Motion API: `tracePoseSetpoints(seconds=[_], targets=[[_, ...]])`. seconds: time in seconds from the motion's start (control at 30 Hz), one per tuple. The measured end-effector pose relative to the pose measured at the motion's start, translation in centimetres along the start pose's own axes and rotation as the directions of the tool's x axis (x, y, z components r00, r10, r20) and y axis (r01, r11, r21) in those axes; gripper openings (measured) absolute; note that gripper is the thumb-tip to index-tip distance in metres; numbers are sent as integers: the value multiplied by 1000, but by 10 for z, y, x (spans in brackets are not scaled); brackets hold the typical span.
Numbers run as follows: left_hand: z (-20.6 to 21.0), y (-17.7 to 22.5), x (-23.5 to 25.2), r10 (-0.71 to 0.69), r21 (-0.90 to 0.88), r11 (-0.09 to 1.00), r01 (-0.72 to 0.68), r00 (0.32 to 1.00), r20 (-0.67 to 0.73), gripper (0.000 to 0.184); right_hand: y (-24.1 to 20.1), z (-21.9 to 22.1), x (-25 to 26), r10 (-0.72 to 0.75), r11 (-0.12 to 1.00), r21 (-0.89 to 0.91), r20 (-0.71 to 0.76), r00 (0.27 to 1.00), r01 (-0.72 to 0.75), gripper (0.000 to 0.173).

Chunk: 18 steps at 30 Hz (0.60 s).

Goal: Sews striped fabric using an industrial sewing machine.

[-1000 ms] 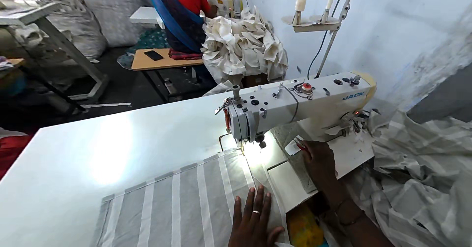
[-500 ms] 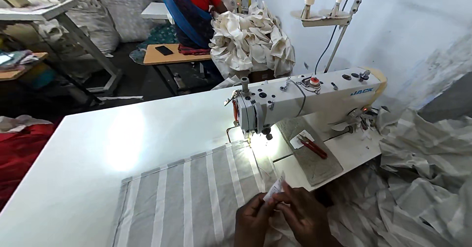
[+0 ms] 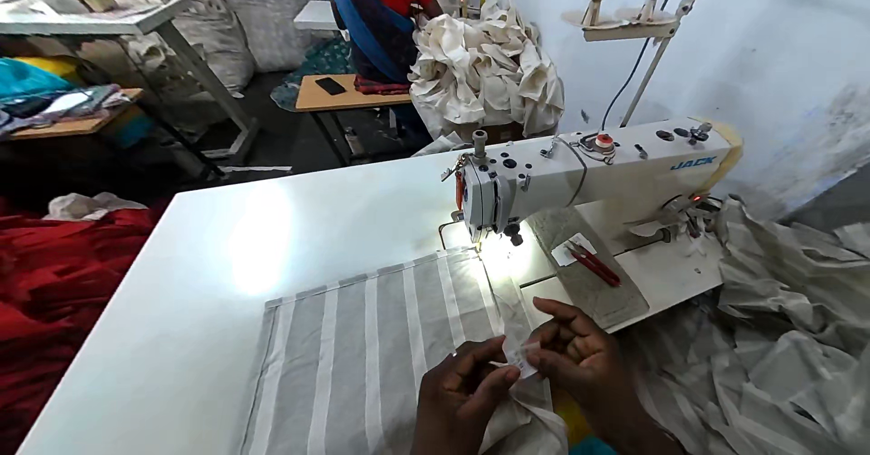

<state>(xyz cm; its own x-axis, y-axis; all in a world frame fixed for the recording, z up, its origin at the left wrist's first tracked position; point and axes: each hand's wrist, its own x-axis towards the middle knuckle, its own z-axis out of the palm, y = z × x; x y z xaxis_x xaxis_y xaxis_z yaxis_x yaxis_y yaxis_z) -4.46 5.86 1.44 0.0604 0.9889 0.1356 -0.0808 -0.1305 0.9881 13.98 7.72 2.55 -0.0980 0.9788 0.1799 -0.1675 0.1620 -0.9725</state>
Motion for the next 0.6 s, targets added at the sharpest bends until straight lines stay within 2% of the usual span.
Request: tracePoseSetpoints(seconds=[0.1, 0.27, 0.4, 0.5, 0.6], targets=[[10, 0, 2, -87, -165, 983, 80, 996, -36, 21, 7, 5, -3, -99, 991, -89, 6, 995, 99, 46], [15, 1, 2, -138, -259, 959, 113, 987, -80, 17, 18, 4, -4, -262, 943, -221, -26, 965, 250, 52], [15, 5, 2, -171, -281, 949, 143, 982, -77, 11, 21, 4, 0, -253, 943, -248, -93, 963, 224, 72], [14, 8, 4, -202, -297, 940, 167, 975, -91, 7, 19, -2, 5, -220, 942, -273, -64, 973, 195, 73], [12, 6, 6, -216, -294, 939, 181, 972, -93, 4, 12, -5, 6, -118, 976, -182, 7, 993, 118, 74]])
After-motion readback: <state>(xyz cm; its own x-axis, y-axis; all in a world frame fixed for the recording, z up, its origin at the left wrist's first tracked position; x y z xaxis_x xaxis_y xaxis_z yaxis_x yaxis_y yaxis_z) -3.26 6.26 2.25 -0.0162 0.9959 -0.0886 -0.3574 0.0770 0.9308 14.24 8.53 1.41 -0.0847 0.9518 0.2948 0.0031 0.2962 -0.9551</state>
